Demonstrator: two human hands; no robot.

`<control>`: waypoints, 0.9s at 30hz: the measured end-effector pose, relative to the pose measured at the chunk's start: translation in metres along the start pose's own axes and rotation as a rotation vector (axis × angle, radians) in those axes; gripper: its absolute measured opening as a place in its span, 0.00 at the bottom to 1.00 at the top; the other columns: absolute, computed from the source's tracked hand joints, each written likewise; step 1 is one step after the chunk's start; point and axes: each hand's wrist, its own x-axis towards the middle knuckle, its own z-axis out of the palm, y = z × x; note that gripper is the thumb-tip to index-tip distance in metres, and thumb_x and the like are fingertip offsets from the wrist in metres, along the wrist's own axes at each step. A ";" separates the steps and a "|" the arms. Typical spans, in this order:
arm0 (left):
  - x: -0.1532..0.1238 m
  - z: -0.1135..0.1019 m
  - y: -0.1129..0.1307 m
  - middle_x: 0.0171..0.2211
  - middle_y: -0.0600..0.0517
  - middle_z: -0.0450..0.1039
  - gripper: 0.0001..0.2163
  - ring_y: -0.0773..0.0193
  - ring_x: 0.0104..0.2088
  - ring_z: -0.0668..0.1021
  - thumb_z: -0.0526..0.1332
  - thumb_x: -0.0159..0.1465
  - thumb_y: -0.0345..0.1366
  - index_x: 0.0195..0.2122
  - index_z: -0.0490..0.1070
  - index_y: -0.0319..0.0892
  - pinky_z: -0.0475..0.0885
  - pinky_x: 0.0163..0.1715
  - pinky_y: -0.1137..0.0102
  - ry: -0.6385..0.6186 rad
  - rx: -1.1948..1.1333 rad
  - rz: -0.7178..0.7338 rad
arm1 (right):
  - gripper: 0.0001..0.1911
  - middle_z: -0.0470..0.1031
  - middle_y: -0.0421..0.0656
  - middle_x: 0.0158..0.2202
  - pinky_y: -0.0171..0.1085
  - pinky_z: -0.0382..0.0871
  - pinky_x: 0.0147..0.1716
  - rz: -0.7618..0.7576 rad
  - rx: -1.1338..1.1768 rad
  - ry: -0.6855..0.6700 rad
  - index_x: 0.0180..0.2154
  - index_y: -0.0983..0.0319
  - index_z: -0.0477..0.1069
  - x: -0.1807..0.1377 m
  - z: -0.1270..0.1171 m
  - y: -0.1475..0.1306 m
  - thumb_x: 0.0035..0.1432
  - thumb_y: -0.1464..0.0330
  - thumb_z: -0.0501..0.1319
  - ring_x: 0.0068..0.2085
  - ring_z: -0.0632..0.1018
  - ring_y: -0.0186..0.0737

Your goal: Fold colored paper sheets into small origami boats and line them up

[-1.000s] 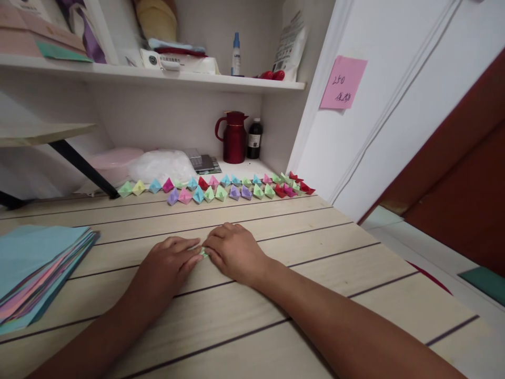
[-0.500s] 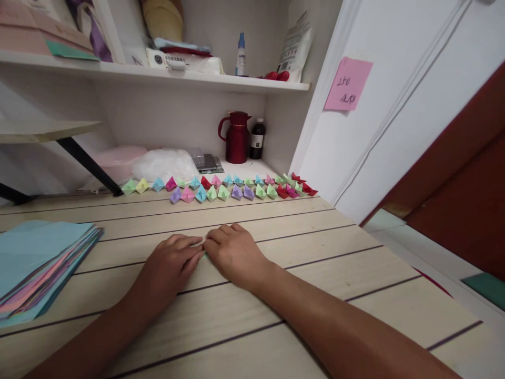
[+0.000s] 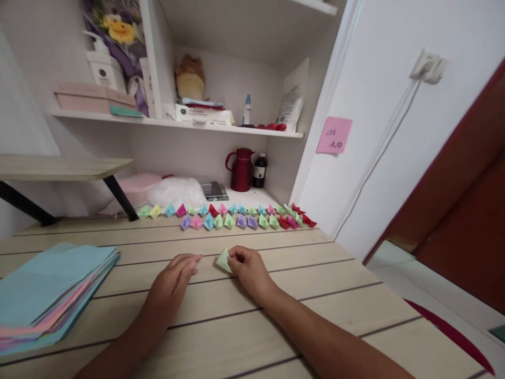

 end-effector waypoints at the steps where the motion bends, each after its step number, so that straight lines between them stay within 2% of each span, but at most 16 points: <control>1: 0.000 0.000 -0.002 0.47 0.44 0.74 0.18 0.55 0.47 0.76 0.50 0.67 0.42 0.48 0.74 0.41 0.72 0.46 0.61 0.034 -0.043 -0.015 | 0.07 0.63 0.35 0.19 0.32 0.53 0.23 0.072 0.115 -0.021 0.25 0.63 0.70 0.001 0.000 -0.002 0.50 0.67 0.61 0.22 0.61 0.30; 3: 0.000 0.000 -0.003 0.48 0.44 0.73 0.17 0.55 0.45 0.77 0.53 0.65 0.43 0.49 0.73 0.42 0.72 0.45 0.61 0.064 -0.136 -0.054 | 0.06 0.64 0.35 0.20 0.31 0.51 0.22 0.166 0.273 -0.063 0.24 0.63 0.70 0.003 0.001 -0.007 0.46 0.67 0.64 0.22 0.60 0.28; 5: -0.001 -0.001 -0.002 0.44 0.45 0.75 0.18 0.57 0.40 0.79 0.55 0.63 0.45 0.49 0.73 0.42 0.73 0.42 0.62 0.048 -0.251 -0.128 | 0.06 0.66 0.36 0.21 0.31 0.51 0.22 0.208 0.374 -0.089 0.24 0.63 0.71 0.004 0.007 -0.011 0.43 0.68 0.66 0.21 0.60 0.28; 7: -0.001 -0.002 0.002 0.38 0.47 0.77 0.19 0.59 0.33 0.79 0.57 0.62 0.46 0.49 0.72 0.40 0.74 0.38 0.64 0.023 -0.380 -0.224 | 0.06 0.66 0.36 0.21 0.30 0.52 0.22 0.220 0.463 -0.087 0.25 0.63 0.71 0.002 0.015 -0.015 0.42 0.69 0.67 0.21 0.61 0.27; 10: 0.001 -0.003 0.008 0.31 0.51 0.76 0.20 0.61 0.30 0.79 0.60 0.59 0.46 0.47 0.72 0.39 0.74 0.36 0.66 0.024 -0.526 -0.324 | 0.08 0.68 0.36 0.22 0.30 0.53 0.22 0.205 0.544 -0.080 0.25 0.63 0.72 -0.005 0.027 -0.018 0.42 0.68 0.69 0.22 0.62 0.27; 14: 0.003 -0.002 0.013 0.25 0.53 0.76 0.16 0.62 0.28 0.78 0.64 0.55 0.43 0.41 0.75 0.38 0.73 0.34 0.69 0.018 -0.581 -0.368 | 0.09 0.69 0.37 0.20 0.30 0.55 0.24 0.180 0.515 -0.129 0.26 0.64 0.73 -0.014 0.033 -0.020 0.44 0.67 0.70 0.24 0.63 0.29; 17: 0.001 0.003 0.012 0.25 0.51 0.77 0.15 0.62 0.28 0.77 0.60 0.60 0.45 0.37 0.77 0.39 0.72 0.33 0.69 -0.046 -0.578 -0.305 | 0.10 0.69 0.37 0.20 0.30 0.56 0.25 0.166 0.514 -0.116 0.28 0.64 0.74 -0.016 0.030 -0.020 0.45 0.65 0.70 0.24 0.64 0.30; 19: -0.002 0.007 0.011 0.27 0.50 0.78 0.17 0.62 0.28 0.77 0.57 0.62 0.47 0.39 0.77 0.39 0.72 0.33 0.68 -0.097 -0.600 -0.258 | 0.10 0.69 0.37 0.21 0.30 0.57 0.25 0.155 0.518 -0.111 0.28 0.64 0.73 -0.017 0.028 -0.019 0.46 0.64 0.70 0.24 0.65 0.30; 22: -0.005 0.009 0.014 0.25 0.52 0.77 0.15 0.63 0.27 0.76 0.62 0.59 0.44 0.41 0.76 0.40 0.71 0.31 0.70 -0.107 -0.602 -0.294 | 0.11 0.68 0.37 0.21 0.31 0.58 0.25 0.148 0.501 -0.139 0.27 0.63 0.72 -0.018 0.028 -0.017 0.47 0.63 0.69 0.24 0.65 0.30; 24: -0.005 0.008 0.018 0.23 0.54 0.76 0.11 0.64 0.25 0.75 0.64 0.56 0.41 0.36 0.77 0.41 0.70 0.31 0.71 -0.078 -0.552 -0.341 | 0.11 0.67 0.36 0.21 0.31 0.59 0.26 0.135 0.449 -0.160 0.26 0.63 0.70 -0.019 0.028 -0.015 0.48 0.63 0.68 0.24 0.65 0.31; 27: -0.004 0.005 0.024 0.21 0.55 0.74 0.08 0.65 0.24 0.74 0.64 0.56 0.40 0.29 0.77 0.41 0.69 0.29 0.72 -0.051 -0.482 -0.343 | 0.06 0.70 0.40 0.29 0.33 0.62 0.30 -0.019 0.260 -0.112 0.28 0.62 0.71 -0.019 0.026 -0.012 0.49 0.67 0.66 0.31 0.69 0.35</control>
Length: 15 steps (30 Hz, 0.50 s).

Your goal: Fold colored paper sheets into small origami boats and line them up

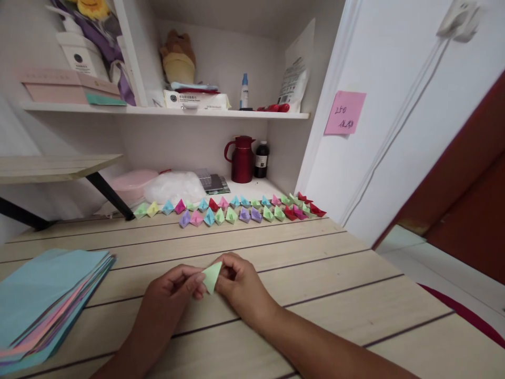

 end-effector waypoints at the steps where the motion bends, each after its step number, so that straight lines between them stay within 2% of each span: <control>1: 0.000 0.000 0.001 0.21 0.55 0.74 0.07 0.66 0.24 0.74 0.63 0.57 0.40 0.28 0.76 0.42 0.68 0.29 0.72 0.002 0.012 0.007 | 0.04 0.71 0.42 0.33 0.33 0.63 0.31 -0.075 -0.083 0.022 0.28 0.62 0.72 0.000 -0.002 0.000 0.49 0.69 0.65 0.34 0.70 0.36; 3: -0.001 0.000 0.003 0.21 0.55 0.74 0.07 0.66 0.24 0.73 0.63 0.57 0.39 0.27 0.76 0.42 0.68 0.29 0.73 -0.009 0.023 0.014 | 0.04 0.71 0.43 0.38 0.33 0.64 0.33 -0.185 -0.213 0.046 0.30 0.61 0.72 -0.001 -0.005 -0.001 0.49 0.73 0.64 0.37 0.71 0.37; 4: -0.001 0.000 0.003 0.21 0.55 0.74 0.08 0.67 0.24 0.73 0.63 0.57 0.39 0.26 0.75 0.42 0.68 0.29 0.73 -0.018 0.027 0.010 | 0.04 0.71 0.43 0.37 0.33 0.64 0.33 -0.195 -0.245 0.037 0.31 0.61 0.72 -0.001 -0.006 -0.002 0.49 0.74 0.63 0.35 0.71 0.36; 7: -0.001 0.001 0.002 0.20 0.56 0.74 0.07 0.67 0.24 0.73 0.62 0.58 0.39 0.27 0.74 0.42 0.68 0.28 0.73 -0.039 0.018 -0.002 | 0.03 0.70 0.38 0.29 0.32 0.62 0.29 -0.131 -0.247 -0.021 0.32 0.61 0.69 -0.004 -0.006 -0.006 0.53 0.74 0.60 0.29 0.68 0.33; 10: 0.000 0.003 -0.003 0.21 0.56 0.73 0.07 0.67 0.23 0.73 0.62 0.58 0.39 0.30 0.73 0.41 0.68 0.27 0.73 -0.058 -0.032 -0.002 | 0.01 0.68 0.36 0.25 0.30 0.60 0.27 -0.102 -0.246 -0.014 0.30 0.61 0.67 -0.006 -0.004 -0.009 0.54 0.72 0.59 0.27 0.66 0.31; 15: 0.003 0.006 -0.014 0.25 0.58 0.72 0.12 0.66 0.23 0.74 0.64 0.56 0.40 0.39 0.66 0.43 0.69 0.27 0.71 0.061 -0.080 0.049 | 0.03 0.65 0.35 0.23 0.30 0.58 0.24 -0.165 -0.353 0.088 0.29 0.61 0.66 -0.008 0.001 -0.010 0.51 0.74 0.59 0.25 0.64 0.31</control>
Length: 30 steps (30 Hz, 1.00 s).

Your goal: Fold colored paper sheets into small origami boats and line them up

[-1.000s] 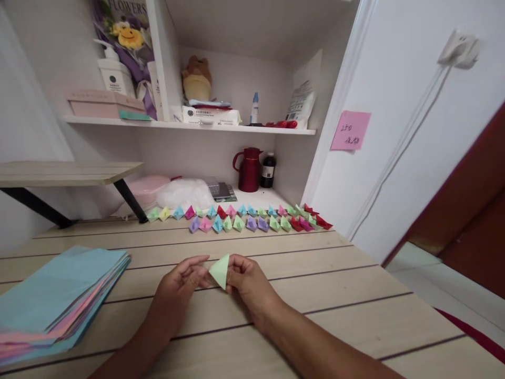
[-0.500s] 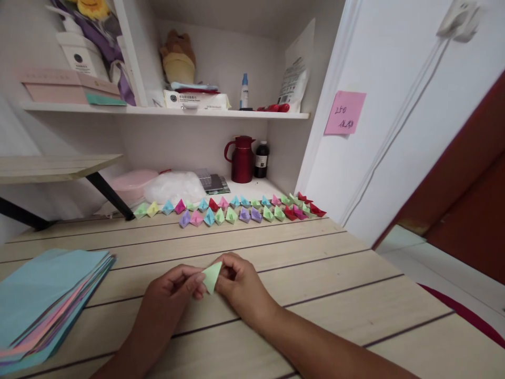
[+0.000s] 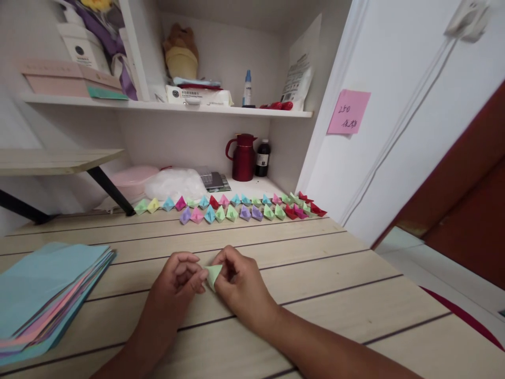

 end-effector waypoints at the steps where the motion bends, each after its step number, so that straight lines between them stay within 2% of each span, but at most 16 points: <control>1: 0.000 0.000 -0.001 0.27 0.57 0.73 0.12 0.65 0.25 0.75 0.64 0.57 0.40 0.39 0.65 0.44 0.70 0.29 0.70 0.011 0.019 -0.001 | 0.04 0.66 0.35 0.23 0.30 0.58 0.24 -0.019 -0.016 0.013 0.29 0.61 0.65 0.000 0.000 0.000 0.51 0.75 0.59 0.25 0.65 0.31; 3: -0.003 0.001 0.000 0.30 0.53 0.75 0.11 0.62 0.30 0.77 0.61 0.60 0.42 0.39 0.66 0.43 0.71 0.34 0.68 -0.014 0.071 -0.002 | 0.04 0.67 0.36 0.25 0.30 0.60 0.25 -0.042 -0.026 0.042 0.29 0.61 0.65 0.001 0.000 0.001 0.51 0.75 0.58 0.26 0.66 0.32; 6: -0.008 0.003 0.007 0.38 0.49 0.78 0.10 0.58 0.39 0.78 0.57 0.63 0.42 0.39 0.71 0.43 0.70 0.41 0.66 -0.138 0.115 0.029 | 0.04 0.69 0.38 0.27 0.32 0.61 0.26 -0.051 -0.013 0.076 0.30 0.60 0.66 0.003 0.000 0.003 0.51 0.74 0.59 0.27 0.68 0.33; 10: -0.011 0.006 0.013 0.43 0.47 0.79 0.13 0.56 0.43 0.79 0.57 0.63 0.41 0.46 0.72 0.42 0.70 0.46 0.66 -0.284 -0.037 -0.005 | 0.04 0.70 0.37 0.26 0.32 0.62 0.25 -0.068 -0.004 0.086 0.30 0.60 0.66 0.003 -0.001 0.005 0.52 0.75 0.59 0.25 0.68 0.32; 15: -0.010 0.009 0.009 0.41 0.46 0.80 0.14 0.56 0.43 0.79 0.63 0.57 0.38 0.45 0.72 0.41 0.70 0.47 0.66 -0.261 -0.177 -0.060 | 0.12 0.73 0.40 0.29 0.34 0.65 0.30 -0.253 -0.134 0.096 0.33 0.60 0.73 0.001 -0.002 0.003 0.50 0.80 0.56 0.31 0.72 0.36; 19: -0.010 0.010 0.013 0.40 0.47 0.79 0.11 0.57 0.43 0.79 0.61 0.58 0.37 0.41 0.73 0.40 0.70 0.46 0.67 -0.246 -0.207 -0.051 | 0.17 0.74 0.42 0.33 0.35 0.68 0.34 -0.337 -0.102 0.065 0.36 0.58 0.77 0.001 -0.001 0.000 0.53 0.81 0.55 0.36 0.74 0.37; 22: -0.010 0.010 0.017 0.39 0.48 0.79 0.10 0.57 0.41 0.79 0.59 0.59 0.37 0.39 0.74 0.40 0.70 0.43 0.68 -0.223 -0.203 -0.024 | 0.15 0.72 0.43 0.35 0.35 0.69 0.34 -0.286 -0.012 0.038 0.37 0.56 0.79 0.001 0.000 0.001 0.56 0.77 0.57 0.39 0.74 0.38; 25: -0.010 0.009 0.017 0.34 0.49 0.80 0.09 0.58 0.37 0.79 0.59 0.59 0.38 0.36 0.75 0.40 0.70 0.39 0.68 -0.171 -0.149 -0.042 | 0.11 0.72 0.44 0.37 0.35 0.70 0.34 -0.172 0.124 -0.001 0.37 0.56 0.79 0.002 0.001 0.003 0.58 0.72 0.59 0.38 0.74 0.38; 30: -0.010 0.007 0.015 0.31 0.50 0.79 0.09 0.57 0.37 0.79 0.59 0.59 0.38 0.36 0.74 0.41 0.70 0.39 0.68 -0.193 -0.133 -0.056 | 0.04 0.71 0.42 0.35 0.34 0.68 0.27 0.038 0.376 0.005 0.31 0.59 0.79 0.006 0.003 0.004 0.53 0.68 0.65 0.31 0.72 0.35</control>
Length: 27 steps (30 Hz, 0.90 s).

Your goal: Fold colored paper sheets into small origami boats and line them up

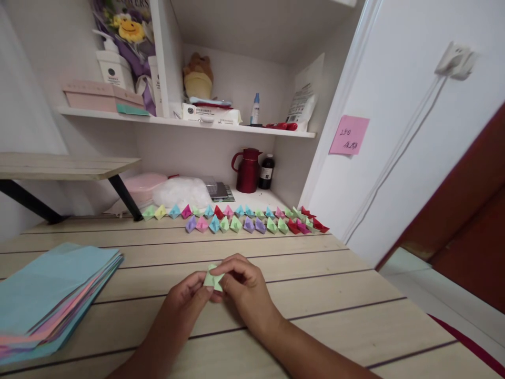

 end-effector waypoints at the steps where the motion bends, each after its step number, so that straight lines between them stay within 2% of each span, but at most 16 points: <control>1: 0.000 -0.001 0.000 0.31 0.50 0.79 0.09 0.58 0.37 0.79 0.59 0.59 0.39 0.37 0.74 0.41 0.70 0.40 0.68 -0.018 -0.014 0.007 | 0.04 0.70 0.42 0.34 0.33 0.67 0.25 0.038 0.042 0.008 0.30 0.59 0.79 0.001 0.000 0.000 0.52 0.67 0.65 0.29 0.72 0.34; 3: 0.001 -0.002 -0.001 0.32 0.49 0.79 0.12 0.58 0.37 0.79 0.59 0.61 0.43 0.37 0.74 0.41 0.70 0.42 0.67 -0.045 -0.033 0.027 | 0.03 0.70 0.41 0.34 0.33 0.66 0.24 0.075 0.089 0.011 0.29 0.60 0.78 0.001 0.001 0.000 0.51 0.68 0.65 0.28 0.71 0.33; 6: 0.001 -0.003 0.000 0.31 0.50 0.78 0.15 0.58 0.35 0.78 0.56 0.63 0.48 0.35 0.74 0.41 0.69 0.41 0.67 -0.033 0.006 0.038 | 0.04 0.69 0.41 0.33 0.32 0.67 0.25 0.024 0.065 -0.010 0.30 0.60 0.79 0.001 0.000 0.002 0.52 0.69 0.64 0.30 0.71 0.34; 9: 0.001 -0.003 0.002 0.29 0.51 0.77 0.14 0.59 0.33 0.77 0.58 0.62 0.47 0.31 0.74 0.42 0.69 0.38 0.68 0.016 0.080 0.009 | 0.06 0.69 0.41 0.32 0.33 0.67 0.27 -0.004 -0.026 -0.037 0.33 0.60 0.78 -0.001 -0.001 0.002 0.53 0.71 0.62 0.29 0.71 0.33; 13: 0.002 -0.003 0.000 0.30 0.51 0.78 0.11 0.60 0.32 0.77 0.60 0.60 0.44 0.31 0.75 0.42 0.69 0.37 0.69 0.035 0.099 -0.022 | 0.14 0.70 0.38 0.31 0.32 0.67 0.28 0.049 -0.029 -0.041 0.43 0.58 0.73 -0.001 0.000 0.000 0.53 0.72 0.62 0.28 0.71 0.31; 17: 0.005 -0.006 -0.004 0.24 0.53 0.76 0.11 0.60 0.29 0.77 0.62 0.57 0.44 0.26 0.74 0.41 0.69 0.34 0.69 0.079 0.125 -0.048 | 0.19 0.73 0.41 0.39 0.33 0.68 0.32 0.099 0.010 -0.077 0.49 0.57 0.70 0.000 -0.002 -0.002 0.53 0.70 0.62 0.32 0.73 0.32; 20: 0.007 -0.008 -0.005 0.22 0.53 0.75 0.13 0.61 0.29 0.76 0.62 0.57 0.46 0.24 0.74 0.42 0.69 0.33 0.70 0.136 0.158 -0.069 | 0.21 0.74 0.45 0.46 0.35 0.69 0.36 0.190 0.152 -0.104 0.50 0.58 0.69 0.000 -0.002 -0.003 0.54 0.66 0.64 0.35 0.74 0.34; 21: 0.007 -0.009 -0.005 0.22 0.53 0.75 0.13 0.61 0.29 0.76 0.62 0.57 0.47 0.25 0.74 0.42 0.68 0.34 0.70 0.148 0.164 -0.074 | 0.21 0.75 0.45 0.44 0.36 0.69 0.37 0.217 0.199 -0.096 0.50 0.59 0.69 0.000 -0.002 -0.003 0.54 0.64 0.65 0.34 0.75 0.34; 23: 0.007 -0.010 -0.005 0.23 0.53 0.76 0.14 0.61 0.30 0.76 0.61 0.57 0.47 0.25 0.73 0.42 0.68 0.34 0.71 0.165 0.174 -0.073 | 0.20 0.77 0.43 0.35 0.37 0.69 0.36 0.278 0.233 -0.084 0.46 0.62 0.71 0.001 -0.001 -0.002 0.54 0.60 0.65 0.30 0.75 0.34; 25: 0.005 -0.010 -0.003 0.23 0.53 0.75 0.14 0.61 0.29 0.75 0.61 0.57 0.48 0.25 0.73 0.42 0.67 0.34 0.71 0.182 0.195 -0.068 | 0.19 0.74 0.41 0.25 0.38 0.69 0.34 0.321 0.199 -0.104 0.38 0.65 0.73 0.001 0.000 -0.003 0.56 0.55 0.62 0.27 0.75 0.36; 27: 0.004 -0.009 -0.001 0.23 0.53 0.75 0.14 0.61 0.28 0.74 0.61 0.57 0.48 0.24 0.72 0.42 0.66 0.33 0.71 0.205 0.234 -0.072 | 0.23 0.73 0.42 0.21 0.38 0.69 0.33 0.309 0.159 -0.155 0.31 0.66 0.71 0.001 0.000 -0.003 0.58 0.50 0.58 0.26 0.75 0.37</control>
